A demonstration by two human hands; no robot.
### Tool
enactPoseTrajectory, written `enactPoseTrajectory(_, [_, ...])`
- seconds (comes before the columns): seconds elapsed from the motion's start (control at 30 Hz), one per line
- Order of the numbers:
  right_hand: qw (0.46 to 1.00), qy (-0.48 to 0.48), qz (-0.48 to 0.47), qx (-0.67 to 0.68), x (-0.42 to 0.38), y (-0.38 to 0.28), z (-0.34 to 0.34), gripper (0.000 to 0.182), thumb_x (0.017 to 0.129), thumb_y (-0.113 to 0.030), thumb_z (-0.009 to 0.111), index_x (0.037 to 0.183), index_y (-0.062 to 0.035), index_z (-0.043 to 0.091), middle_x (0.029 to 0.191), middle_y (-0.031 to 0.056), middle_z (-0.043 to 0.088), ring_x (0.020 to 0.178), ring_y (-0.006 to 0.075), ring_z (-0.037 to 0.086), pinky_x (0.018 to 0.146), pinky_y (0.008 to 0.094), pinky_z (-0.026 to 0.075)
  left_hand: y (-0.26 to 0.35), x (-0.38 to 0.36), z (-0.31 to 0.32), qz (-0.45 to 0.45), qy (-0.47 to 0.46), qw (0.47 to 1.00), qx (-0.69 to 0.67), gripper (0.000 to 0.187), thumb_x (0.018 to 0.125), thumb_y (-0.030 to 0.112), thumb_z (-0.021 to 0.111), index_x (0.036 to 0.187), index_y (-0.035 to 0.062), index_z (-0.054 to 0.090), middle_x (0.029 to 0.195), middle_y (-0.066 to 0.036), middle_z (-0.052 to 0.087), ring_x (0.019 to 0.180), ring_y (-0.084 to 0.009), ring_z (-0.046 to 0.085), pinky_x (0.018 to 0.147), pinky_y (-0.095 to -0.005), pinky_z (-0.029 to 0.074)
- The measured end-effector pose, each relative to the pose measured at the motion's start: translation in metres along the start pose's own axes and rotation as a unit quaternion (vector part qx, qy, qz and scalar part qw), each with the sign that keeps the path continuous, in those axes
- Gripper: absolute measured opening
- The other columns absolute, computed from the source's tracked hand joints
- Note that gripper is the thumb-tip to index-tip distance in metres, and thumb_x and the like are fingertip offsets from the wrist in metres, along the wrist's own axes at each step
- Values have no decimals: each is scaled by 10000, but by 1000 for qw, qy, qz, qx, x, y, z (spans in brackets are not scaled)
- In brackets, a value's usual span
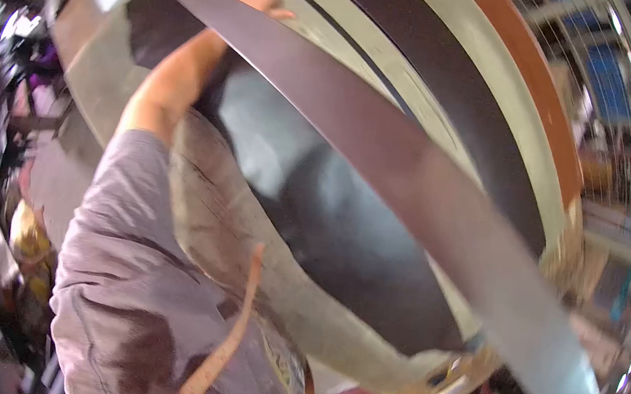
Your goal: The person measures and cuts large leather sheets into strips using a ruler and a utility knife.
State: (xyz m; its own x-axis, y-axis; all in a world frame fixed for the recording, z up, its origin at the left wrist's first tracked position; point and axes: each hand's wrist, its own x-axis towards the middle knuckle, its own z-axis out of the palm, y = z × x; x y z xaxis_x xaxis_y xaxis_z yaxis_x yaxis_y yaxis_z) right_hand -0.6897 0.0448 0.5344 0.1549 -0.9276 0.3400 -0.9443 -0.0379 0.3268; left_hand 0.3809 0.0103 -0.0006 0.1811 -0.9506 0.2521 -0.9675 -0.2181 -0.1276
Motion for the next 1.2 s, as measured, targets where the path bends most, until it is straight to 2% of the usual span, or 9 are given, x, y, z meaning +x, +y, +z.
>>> enactPoseTrajectory(0.17, [997,0,-36,-69,38,95,-118,650,800,132,503,1430,-26,521,1428,171,562,1373,282,495,1188,387,346,133,-16,-62,125,193,972,-56,434,917,481,680,978,53,703,992,-156,713,980,-348,669,797,-469,544])
enactPoseTrajectory(0.23, [996,-2,-45,-79,52,127,-142,655,801,133,498,1435,-28,520,1436,169,561,1383,279,492,1195,384,340,245,-69,-91,129,112,939,-300,441,867,461,717,1031,53,695,1059,-178,698,996,-393,652,854,-492,532])
enactPoseTrajectory(0.37, [997,15,-78,-24,71,175,-140,665,803,135,489,1446,-31,516,1453,166,560,1402,273,485,1209,378,328,443,-211,-178,337,-51,855,-391,744,795,553,774,1360,97,615,1540,-214,442,1463,-387,369,1184,-547,310])
enactPoseTrajectory(0.53, [987,48,-95,-118,38,119,-73,696,788,119,457,1462,-47,499,1424,166,580,1380,288,509,1177,372,365,606,-299,-220,432,-181,826,-312,996,793,770,636,1581,224,366,1680,-90,244,1568,-329,140,1257,-566,119])
enactPoseTrajectory(0.83, [992,-59,-16,-110,9,-10,-7,638,803,-108,724,1401,12,533,1420,234,579,1350,408,526,1157,428,408,641,-216,-214,337,-169,910,-175,1075,766,862,548,1613,246,304,1704,-44,184,1583,-307,50,1263,-573,46])
enactPoseTrajectory(0.9, [967,183,-170,42,-5,7,42,188,787,20,575,945,-76,607,902,177,612,929,399,589,839,434,465,647,-213,-218,329,-191,911,-163,1098,748,874,552,1614,248,300,1706,-35,177,1584,-302,44,1268,-565,36])
enactPoseTrajectory(1.03, [977,133,-167,28,-10,56,173,480,784,54,571,1252,-52,597,1177,168,664,1125,376,606,987,452,473,651,-214,-214,344,-194,907,-146,1159,714,921,521,1624,249,270,1710,-27,160,1583,-314,26,1272,-551,23])
enactPoseTrajectory(1.13, [982,130,-130,50,-52,7,248,476,701,82,592,1166,-19,577,1164,199,623,1137,409,562,969,488,480,664,-223,-222,351,-184,898,-193,1154,672,867,620,1587,215,358,1681,-63,249,1572,-366,83,1254,-580,106])
enactPoseTrajectory(1.2, [991,4,-93,92,-77,2,316,600,697,51,676,1286,8,567,1219,224,626,1172,425,570,1016,508,465,657,-224,-235,345,-128,882,-295,1061,662,813,680,1473,154,500,1552,-121,445,1490,-392,292,1194,-589,241])
